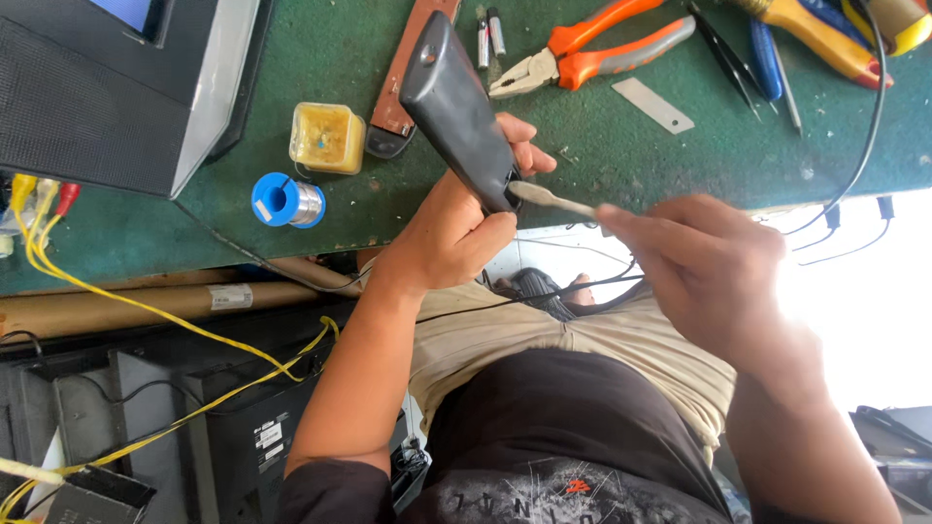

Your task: The person cleans the battery contacts of a remote control using a toothbrush, then inserts batteries and tests the device with a multimeter. They reassemble the remote control and test its buttons.

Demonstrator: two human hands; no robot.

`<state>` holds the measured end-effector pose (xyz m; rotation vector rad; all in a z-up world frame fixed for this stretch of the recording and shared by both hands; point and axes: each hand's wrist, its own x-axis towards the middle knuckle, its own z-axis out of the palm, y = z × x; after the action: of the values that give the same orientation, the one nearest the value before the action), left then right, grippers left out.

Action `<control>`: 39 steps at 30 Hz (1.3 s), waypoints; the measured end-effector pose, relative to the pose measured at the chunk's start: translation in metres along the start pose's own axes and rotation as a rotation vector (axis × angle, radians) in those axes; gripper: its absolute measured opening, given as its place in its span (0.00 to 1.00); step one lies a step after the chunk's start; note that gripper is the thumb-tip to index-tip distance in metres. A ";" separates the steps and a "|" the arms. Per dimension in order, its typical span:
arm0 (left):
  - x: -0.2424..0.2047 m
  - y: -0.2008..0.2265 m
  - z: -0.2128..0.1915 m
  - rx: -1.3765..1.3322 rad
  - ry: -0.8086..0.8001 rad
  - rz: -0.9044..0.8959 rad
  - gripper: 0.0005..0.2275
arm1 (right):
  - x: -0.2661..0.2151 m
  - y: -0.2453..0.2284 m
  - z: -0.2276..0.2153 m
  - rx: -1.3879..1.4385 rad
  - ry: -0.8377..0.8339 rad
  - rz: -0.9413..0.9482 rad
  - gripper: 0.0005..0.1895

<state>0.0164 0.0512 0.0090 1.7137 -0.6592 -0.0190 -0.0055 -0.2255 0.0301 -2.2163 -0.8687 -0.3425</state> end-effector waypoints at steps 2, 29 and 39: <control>-0.001 -0.003 0.001 -0.016 0.003 0.016 0.21 | 0.005 -0.011 -0.008 -0.012 -0.076 0.035 0.08; -0.003 0.004 0.002 0.003 -0.016 -0.012 0.20 | 0.004 0.001 0.002 0.103 -0.105 0.103 0.06; -0.003 -0.003 0.003 0.060 -0.030 0.028 0.19 | -0.004 -0.012 -0.009 -0.063 -0.226 0.338 0.12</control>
<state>0.0137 0.0505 0.0048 1.7644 -0.7126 -0.0058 -0.0166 -0.2281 0.0409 -2.4415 -0.5860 0.0436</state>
